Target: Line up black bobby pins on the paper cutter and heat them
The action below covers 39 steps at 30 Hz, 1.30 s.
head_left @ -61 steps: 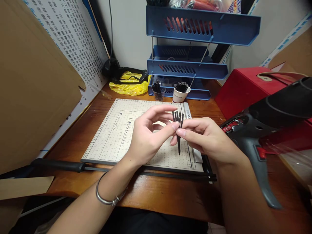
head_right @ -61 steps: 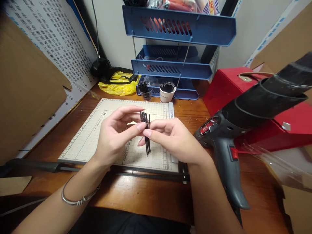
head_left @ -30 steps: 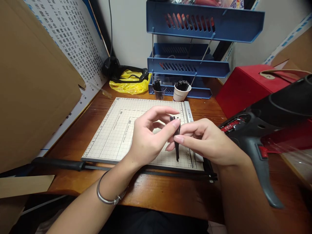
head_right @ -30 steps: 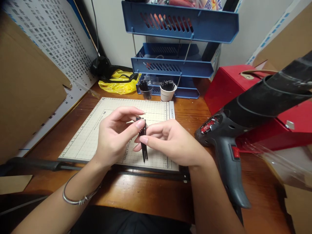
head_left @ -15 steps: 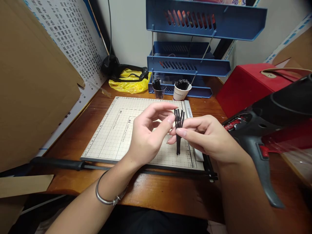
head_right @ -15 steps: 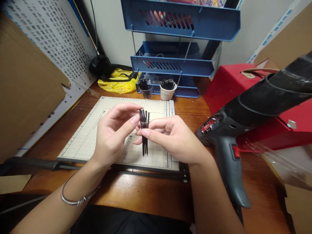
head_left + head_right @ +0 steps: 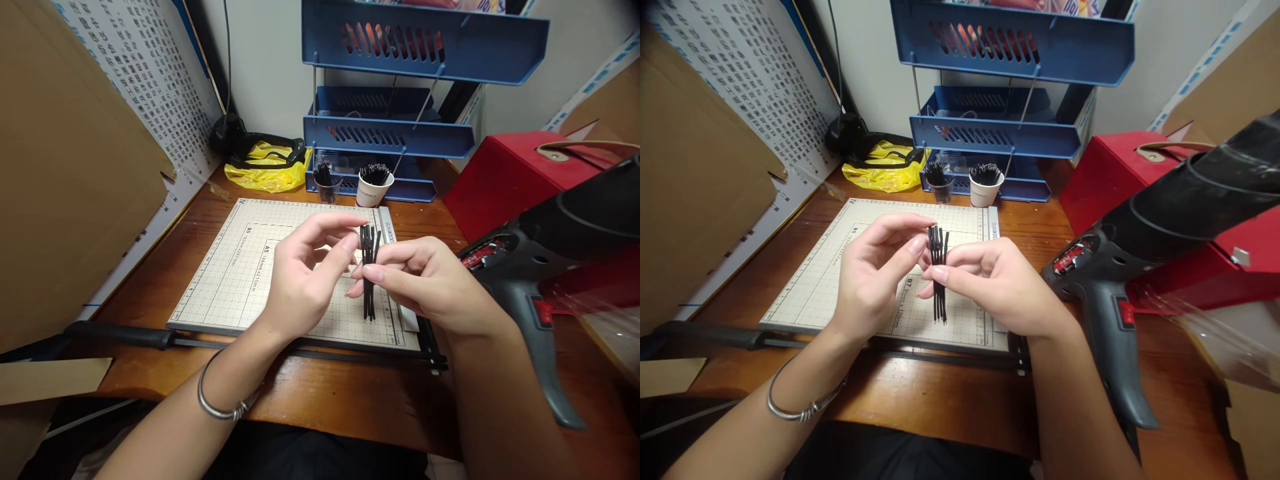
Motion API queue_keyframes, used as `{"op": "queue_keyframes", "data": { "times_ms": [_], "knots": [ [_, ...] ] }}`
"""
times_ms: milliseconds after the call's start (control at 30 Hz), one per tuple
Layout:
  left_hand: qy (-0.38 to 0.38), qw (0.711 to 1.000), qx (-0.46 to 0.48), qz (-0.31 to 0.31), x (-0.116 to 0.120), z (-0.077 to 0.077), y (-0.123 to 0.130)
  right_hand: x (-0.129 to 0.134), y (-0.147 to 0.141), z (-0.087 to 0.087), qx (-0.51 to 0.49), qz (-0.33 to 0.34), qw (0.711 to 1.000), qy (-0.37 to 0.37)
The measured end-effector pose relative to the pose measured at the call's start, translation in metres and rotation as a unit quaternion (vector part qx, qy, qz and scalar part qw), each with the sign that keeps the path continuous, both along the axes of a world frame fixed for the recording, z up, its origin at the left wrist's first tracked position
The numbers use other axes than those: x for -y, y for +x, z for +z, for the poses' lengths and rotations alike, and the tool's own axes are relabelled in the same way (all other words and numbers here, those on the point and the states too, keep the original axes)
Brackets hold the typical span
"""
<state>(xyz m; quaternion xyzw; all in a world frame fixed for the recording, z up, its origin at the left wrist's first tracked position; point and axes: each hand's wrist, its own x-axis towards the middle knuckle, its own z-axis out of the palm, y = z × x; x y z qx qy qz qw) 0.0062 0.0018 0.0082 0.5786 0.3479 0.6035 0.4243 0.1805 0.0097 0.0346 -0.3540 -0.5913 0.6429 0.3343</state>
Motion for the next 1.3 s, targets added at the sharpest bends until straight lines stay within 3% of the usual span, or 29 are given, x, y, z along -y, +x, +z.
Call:
{"op": "queue_keyframes", "data": {
  "times_ms": [533, 900, 1300],
  "knots": [
    [-0.004, 1.000, 0.023, -0.012, 0.000, -0.001, 0.001, -0.001, 0.002, -0.002, -0.031, 0.000, 0.999, -0.033],
    [-0.031, 0.998, 0.050, -0.020, 0.000, 0.000, 0.004, -0.004, 0.004, -0.012, 0.002, 0.007, 0.999, 0.039],
    [-0.075, 0.994, 0.066, -0.041, 0.000, 0.000, 0.005, -0.005, 0.004, -0.014, 0.014, 0.005, 0.997, 0.071]
  ]
}}
